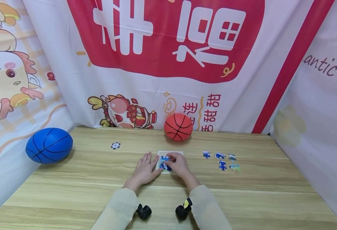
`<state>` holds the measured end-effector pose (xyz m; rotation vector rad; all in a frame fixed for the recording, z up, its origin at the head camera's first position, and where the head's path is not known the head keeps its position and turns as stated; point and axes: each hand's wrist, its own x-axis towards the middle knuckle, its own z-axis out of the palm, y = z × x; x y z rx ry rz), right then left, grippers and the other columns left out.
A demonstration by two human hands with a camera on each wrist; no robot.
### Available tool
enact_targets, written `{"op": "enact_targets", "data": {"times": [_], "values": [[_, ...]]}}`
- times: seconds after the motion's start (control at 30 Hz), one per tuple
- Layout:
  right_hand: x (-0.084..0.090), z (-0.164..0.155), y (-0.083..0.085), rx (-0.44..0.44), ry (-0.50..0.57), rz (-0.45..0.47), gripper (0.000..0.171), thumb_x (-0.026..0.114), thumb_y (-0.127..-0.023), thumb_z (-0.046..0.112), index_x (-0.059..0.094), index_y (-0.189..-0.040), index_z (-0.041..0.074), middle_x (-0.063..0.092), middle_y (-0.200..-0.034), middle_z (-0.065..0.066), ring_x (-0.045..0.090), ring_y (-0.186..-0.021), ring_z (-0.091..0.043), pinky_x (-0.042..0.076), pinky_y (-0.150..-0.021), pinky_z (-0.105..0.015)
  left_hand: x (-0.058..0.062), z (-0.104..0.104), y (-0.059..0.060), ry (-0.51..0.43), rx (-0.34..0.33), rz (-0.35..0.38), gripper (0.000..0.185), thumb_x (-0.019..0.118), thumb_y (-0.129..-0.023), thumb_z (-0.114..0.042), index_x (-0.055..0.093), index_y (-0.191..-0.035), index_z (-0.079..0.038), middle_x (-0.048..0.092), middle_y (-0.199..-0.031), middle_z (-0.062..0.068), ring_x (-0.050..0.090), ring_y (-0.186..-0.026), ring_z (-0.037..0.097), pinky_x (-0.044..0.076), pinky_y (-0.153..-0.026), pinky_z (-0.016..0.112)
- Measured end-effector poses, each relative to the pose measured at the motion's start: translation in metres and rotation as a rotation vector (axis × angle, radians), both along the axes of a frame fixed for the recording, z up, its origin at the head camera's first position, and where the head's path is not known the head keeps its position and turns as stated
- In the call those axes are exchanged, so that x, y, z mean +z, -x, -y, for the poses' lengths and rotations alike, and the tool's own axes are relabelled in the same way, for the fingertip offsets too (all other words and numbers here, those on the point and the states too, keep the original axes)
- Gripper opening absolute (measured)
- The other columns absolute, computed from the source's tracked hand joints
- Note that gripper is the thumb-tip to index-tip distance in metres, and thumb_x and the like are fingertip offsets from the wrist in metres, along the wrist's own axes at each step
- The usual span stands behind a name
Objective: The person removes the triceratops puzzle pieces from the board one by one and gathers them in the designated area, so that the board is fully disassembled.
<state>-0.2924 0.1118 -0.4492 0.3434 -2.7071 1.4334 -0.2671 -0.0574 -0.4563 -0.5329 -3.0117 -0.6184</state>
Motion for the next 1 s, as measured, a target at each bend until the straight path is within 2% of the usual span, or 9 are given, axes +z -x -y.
{"op": "enact_targets", "data": {"times": [0.13,0.37,0.47,0.67,0.8,1.0], "values": [[0.005,-0.005,-0.002,0.013,0.019,0.048,0.03,0.064,-0.078,0.013,0.061,-0.107,0.007,0.057,-0.089,-0.001,0.049,-0.077,-0.017,0.044,-0.066,-0.028,-0.003,-0.001,0.002,0.033,0.012,0.015,0.066,0.037,-0.085,-0.054,0.029,-0.135,-0.013,0.009,-0.14,0.02,0.002,-0.127,0.031,0.005,-0.1,0.044],[0.015,-0.022,-0.008,0.032,0.042,0.076,0.031,0.063,-0.079,0.013,0.06,-0.109,0.01,0.057,-0.092,0.002,0.05,-0.08,-0.017,0.044,-0.068,-0.029,-0.002,-0.002,0.0,0.019,0.022,0.02,0.066,0.039,-0.084,-0.053,0.031,-0.135,-0.012,0.01,-0.14,0.02,0.003,-0.127,0.032,0.005,-0.1,0.045],[0.02,-0.036,-0.012,0.022,0.037,0.069,0.031,0.063,-0.079,0.014,0.059,-0.11,0.011,0.057,-0.093,0.002,0.05,-0.082,-0.017,0.044,-0.07,-0.031,-0.002,-0.003,-0.001,0.013,0.025,0.024,0.066,0.039,-0.084,-0.053,0.031,-0.135,-0.012,0.01,-0.14,0.02,0.003,-0.127,0.032,0.005,-0.1,0.045],[0.026,-0.074,-0.02,-0.021,0.027,0.015,0.033,0.061,-0.079,0.006,0.058,-0.111,0.005,0.058,-0.095,-0.006,0.05,-0.083,-0.02,0.043,-0.07,-0.034,-0.003,-0.003,-0.001,0.008,0.024,0.017,0.066,0.038,-0.084,-0.054,0.03,-0.135,-0.012,0.009,-0.14,0.02,0.003,-0.127,0.032,0.005,-0.1,0.044],[0.025,-0.099,-0.021,-0.065,-0.03,0.003,0.033,0.06,-0.08,0.007,0.057,-0.113,0.005,0.058,-0.101,-0.007,0.05,-0.086,-0.021,0.043,-0.071,-0.034,-0.003,-0.002,0.0,0.013,0.028,0.012,0.067,0.038,-0.084,-0.054,0.029,-0.136,-0.013,0.008,-0.141,0.019,0.002,-0.127,0.031,0.004,-0.1,0.044],[0.019,-0.125,-0.022,-0.073,-0.021,-0.06,0.032,0.059,-0.08,0.006,0.057,-0.111,0.002,0.059,-0.099,-0.011,0.051,-0.083,-0.022,0.042,-0.07,-0.034,0.0,-0.003,-0.001,0.0,0.019,0.009,0.066,0.039,-0.084,-0.052,0.03,-0.135,-0.011,0.008,-0.14,0.02,0.003,-0.127,0.032,0.004,-0.1,0.044]]}}
